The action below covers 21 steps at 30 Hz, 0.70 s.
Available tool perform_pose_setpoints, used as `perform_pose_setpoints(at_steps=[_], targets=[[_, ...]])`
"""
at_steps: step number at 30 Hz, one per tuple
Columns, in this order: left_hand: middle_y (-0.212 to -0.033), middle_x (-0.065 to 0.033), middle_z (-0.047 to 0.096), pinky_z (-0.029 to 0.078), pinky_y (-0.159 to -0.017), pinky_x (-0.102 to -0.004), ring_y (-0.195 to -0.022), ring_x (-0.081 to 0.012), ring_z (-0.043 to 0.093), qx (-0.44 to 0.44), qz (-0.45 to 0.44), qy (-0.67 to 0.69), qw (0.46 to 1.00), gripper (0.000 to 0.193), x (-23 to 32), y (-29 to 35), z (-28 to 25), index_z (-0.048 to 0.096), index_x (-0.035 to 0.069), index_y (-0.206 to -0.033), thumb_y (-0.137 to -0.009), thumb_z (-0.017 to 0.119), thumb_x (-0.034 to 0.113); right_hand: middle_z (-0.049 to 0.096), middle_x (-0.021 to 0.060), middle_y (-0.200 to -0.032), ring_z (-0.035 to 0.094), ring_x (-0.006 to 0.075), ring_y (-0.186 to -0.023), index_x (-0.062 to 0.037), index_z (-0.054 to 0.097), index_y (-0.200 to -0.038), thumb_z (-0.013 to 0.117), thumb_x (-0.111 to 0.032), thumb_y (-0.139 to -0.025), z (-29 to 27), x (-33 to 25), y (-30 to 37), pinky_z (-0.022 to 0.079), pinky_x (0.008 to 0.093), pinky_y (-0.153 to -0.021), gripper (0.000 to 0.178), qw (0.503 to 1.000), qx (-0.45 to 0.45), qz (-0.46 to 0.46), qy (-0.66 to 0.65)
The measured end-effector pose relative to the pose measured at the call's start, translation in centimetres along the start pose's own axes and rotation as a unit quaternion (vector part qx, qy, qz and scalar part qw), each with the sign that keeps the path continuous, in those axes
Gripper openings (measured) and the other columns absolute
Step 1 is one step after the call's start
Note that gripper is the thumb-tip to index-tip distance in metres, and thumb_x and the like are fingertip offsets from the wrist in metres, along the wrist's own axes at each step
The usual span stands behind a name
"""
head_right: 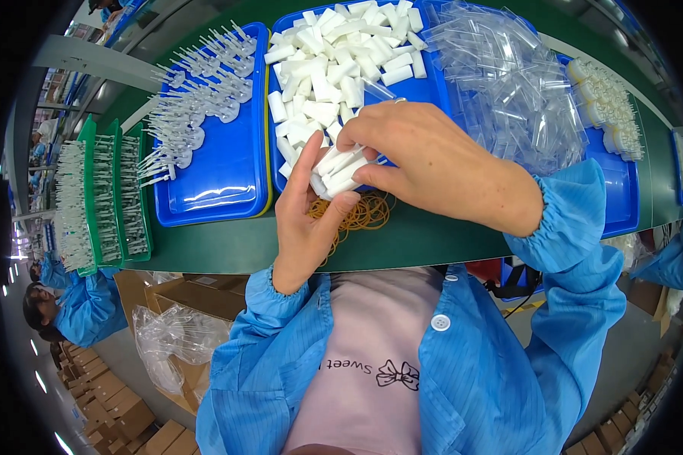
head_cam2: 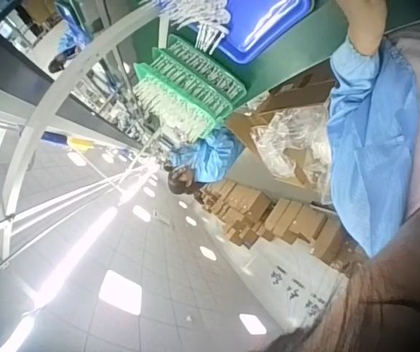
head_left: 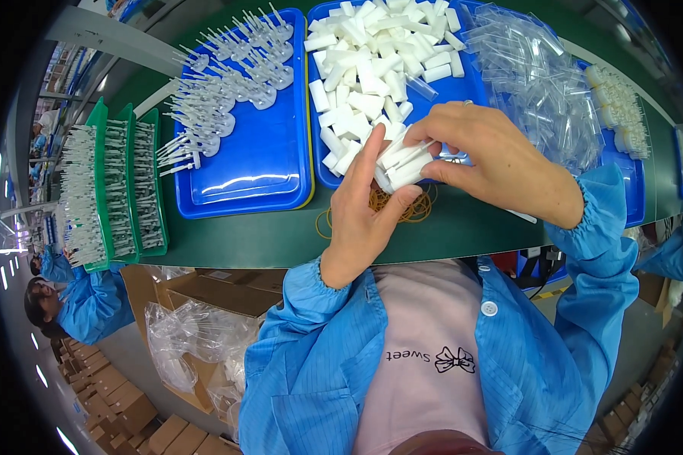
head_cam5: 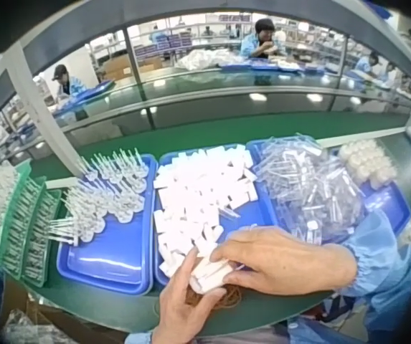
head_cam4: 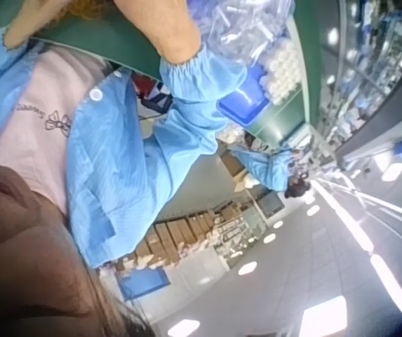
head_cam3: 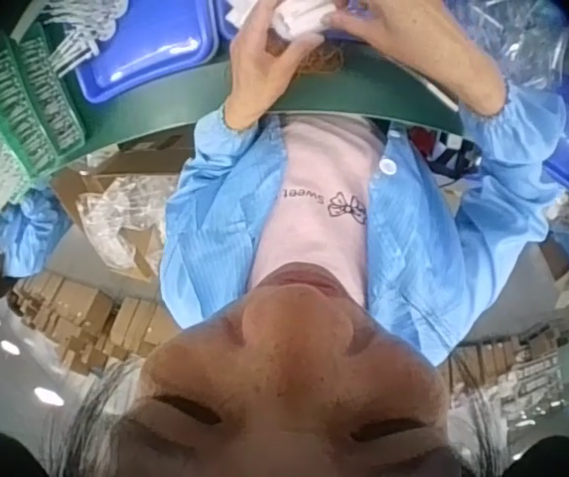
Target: The person assembles bundles of applicator components by fitting white foam pieces and plastic pins into clear plastic sleeves, securing the grouped pieces with a rubber band, and adjusting them using tweezers.
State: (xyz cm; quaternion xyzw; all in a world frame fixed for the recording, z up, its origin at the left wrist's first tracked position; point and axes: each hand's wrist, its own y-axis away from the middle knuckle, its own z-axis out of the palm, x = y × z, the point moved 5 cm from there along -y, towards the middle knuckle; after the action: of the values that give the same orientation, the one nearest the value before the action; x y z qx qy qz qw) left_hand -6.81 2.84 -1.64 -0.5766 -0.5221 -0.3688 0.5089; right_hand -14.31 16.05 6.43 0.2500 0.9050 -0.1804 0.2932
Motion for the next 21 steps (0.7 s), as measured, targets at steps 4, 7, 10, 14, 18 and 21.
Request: perform_pose_setpoints(at_steps=[4, 7, 10, 14, 18, 21], targets=[[-0.119, -0.0204, 0.055, 0.048, -0.084, -0.0367, -0.105, -0.0331, 0.058, 0.006, 0.078, -0.131, 0.988, 0.073, 1.3, -0.2, -0.2, 0.034, 0.001, -0.139, -0.076, 0.071, 0.007, 0.061, 0.0138, -0.088, 0.06, 0.0319, -0.085, -0.0014, 0.059, -0.092, 0.064, -0.01, -0.076, 0.3, 0.3, -0.3, 0.047, 0.0405, -0.074, 0.019, 0.997, -0.033, 0.043, -0.051], [-0.119, -0.0206, 0.054, 0.047, -0.084, -0.0371, -0.104, -0.035, 0.057, 0.003, 0.075, -0.146, 0.986, 0.074, 1.5, -0.6, 0.1, 0.034, 0.001, -0.138, -0.075, 0.071, 0.007, 0.061, 0.0146, -0.089, 0.059, 0.0335, -0.085, -0.0009, 0.059, -0.092, 0.063, -0.009, -0.076, 0.7, 0.6, -0.2, 0.047, 0.0403, -0.073, 0.018, 0.997, -0.029, 0.044, -0.052], [-0.119, -0.0209, 0.054, 0.047, -0.084, -0.0364, -0.104, -0.0342, 0.057, 0.0, 0.088, -0.171, 0.981, 0.073, 1.7, -1.0, 0.1, 0.034, -0.001, -0.138, -0.076, 0.07, 0.006, 0.061, 0.0145, -0.09, 0.059, 0.0346, -0.084, -0.0015, 0.059, -0.091, 0.063, -0.008, -0.076, 0.3, 0.0, -0.1, 0.047, 0.0398, -0.071, 0.017, 1.0, 0.019, -0.005, 0.008], [-0.125, -0.0179, 0.052, 0.046, -0.09, -0.035, -0.111, -0.0283, 0.055, -0.016, 0.005, 0.05, 0.999, 0.068, 1.2, -0.8, -0.5, 0.031, -0.001, -0.14, -0.08, 0.065, 0.0, 0.06, 0.0118, -0.09, 0.058, 0.0324, -0.08, -0.0038, 0.058, -0.09, 0.065, -0.007, -0.074, -1.9, -3.6, 0.2, 0.047, 0.0378, -0.067, 0.017, 0.988, 0.116, -0.059, 0.086], [-0.129, -0.0146, 0.049, 0.046, -0.09, -0.0323, -0.107, -0.0191, 0.055, 0.027, -0.118, 0.339, 0.933, 0.06, 1.7, -0.5, -2.2, 0.03, -0.002, -0.14, -0.088, 0.059, 0.007, 0.063, 0.0154, -0.088, 0.062, 0.0289, -0.072, 0.0012, 0.064, -0.087, 0.066, -0.007, -0.079, -0.4, -9.3, 7.2, 0.051, 0.0386, -0.065, 0.011, 0.605, 0.375, 0.071, -0.698], [-0.127, -0.0141, 0.05, 0.048, -0.086, -0.0313, -0.099, -0.0179, 0.057, 0.055, -0.107, 0.384, 0.916, 0.062, 0.8, -0.4, -3.9, 0.029, -0.003, -0.14, -0.09, 0.059, 0.019, 0.063, 0.0187, -0.086, 0.062, 0.0295, -0.073, 0.0021, 0.065, -0.084, 0.062, -0.011, -0.085, -4.3, -12.0, 5.4, 0.053, 0.0387, -0.065, 0.013, 0.806, 0.08, -0.207, -0.549]])
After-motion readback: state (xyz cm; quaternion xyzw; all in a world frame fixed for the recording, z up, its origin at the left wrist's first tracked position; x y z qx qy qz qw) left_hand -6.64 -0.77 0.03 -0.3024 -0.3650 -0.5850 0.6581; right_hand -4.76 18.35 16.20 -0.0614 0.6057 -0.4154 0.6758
